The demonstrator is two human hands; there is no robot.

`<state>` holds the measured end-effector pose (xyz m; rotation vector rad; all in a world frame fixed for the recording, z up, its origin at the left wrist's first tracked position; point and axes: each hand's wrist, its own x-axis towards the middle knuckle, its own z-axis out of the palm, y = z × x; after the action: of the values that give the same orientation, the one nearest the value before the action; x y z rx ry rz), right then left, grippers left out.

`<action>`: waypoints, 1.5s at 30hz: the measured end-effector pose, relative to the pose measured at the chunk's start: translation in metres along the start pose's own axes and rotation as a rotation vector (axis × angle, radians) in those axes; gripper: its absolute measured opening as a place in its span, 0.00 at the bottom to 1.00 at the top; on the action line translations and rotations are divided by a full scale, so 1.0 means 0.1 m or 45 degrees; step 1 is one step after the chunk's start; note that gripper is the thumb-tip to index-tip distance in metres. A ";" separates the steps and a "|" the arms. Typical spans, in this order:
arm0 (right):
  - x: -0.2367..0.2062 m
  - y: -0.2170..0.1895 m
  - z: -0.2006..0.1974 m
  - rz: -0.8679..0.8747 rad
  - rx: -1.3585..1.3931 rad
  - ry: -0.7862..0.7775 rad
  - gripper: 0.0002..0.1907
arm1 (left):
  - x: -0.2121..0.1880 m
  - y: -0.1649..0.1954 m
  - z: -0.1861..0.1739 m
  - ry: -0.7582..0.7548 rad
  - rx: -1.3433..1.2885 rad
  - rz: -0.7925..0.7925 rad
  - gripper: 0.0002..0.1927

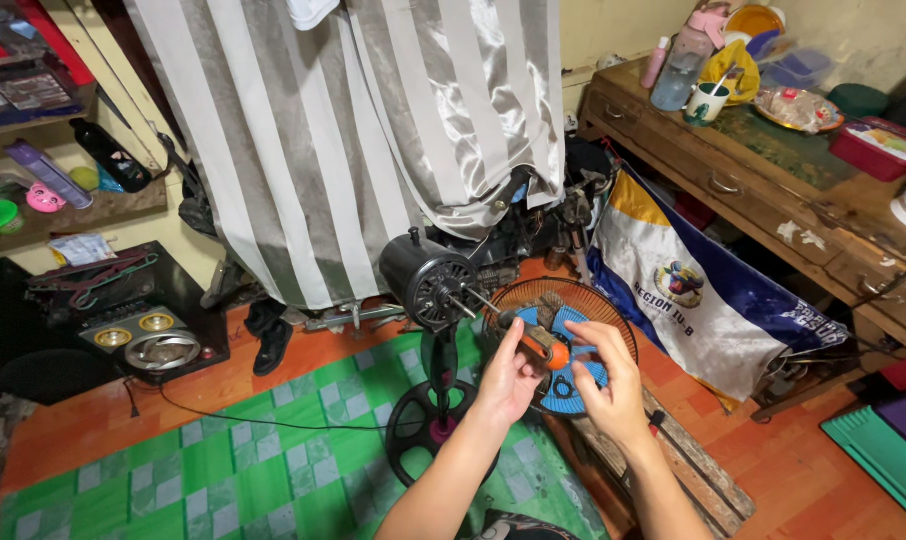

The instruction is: The person disassembles a pedestal fan on the floor, removing the front grille and fan blades from the motor housing. They then use a screwdriver to unscrew and work on the rear motor housing of the fan.

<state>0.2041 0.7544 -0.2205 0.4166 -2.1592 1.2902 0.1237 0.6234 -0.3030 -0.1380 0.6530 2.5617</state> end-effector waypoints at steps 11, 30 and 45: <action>-0.07 0.02 0.17 0.359 -0.184 -0.038 0.24 | -0.01 0.00 0.02 -0.002 0.041 -0.057 0.22; 0.04 -0.29 0.04 -0.099 -0.542 -0.127 0.29 | -0.04 -0.10 -0.08 -0.089 -0.056 -0.112 0.15; 0.05 -0.21 0.19 -0.171 -0.462 -0.132 0.32 | -0.02 -0.03 -0.07 -0.052 -0.009 0.058 0.17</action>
<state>0.2053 0.7278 -0.2098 0.4761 -2.3457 0.7969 0.1273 0.6217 -0.3098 -0.0734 0.6386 2.6033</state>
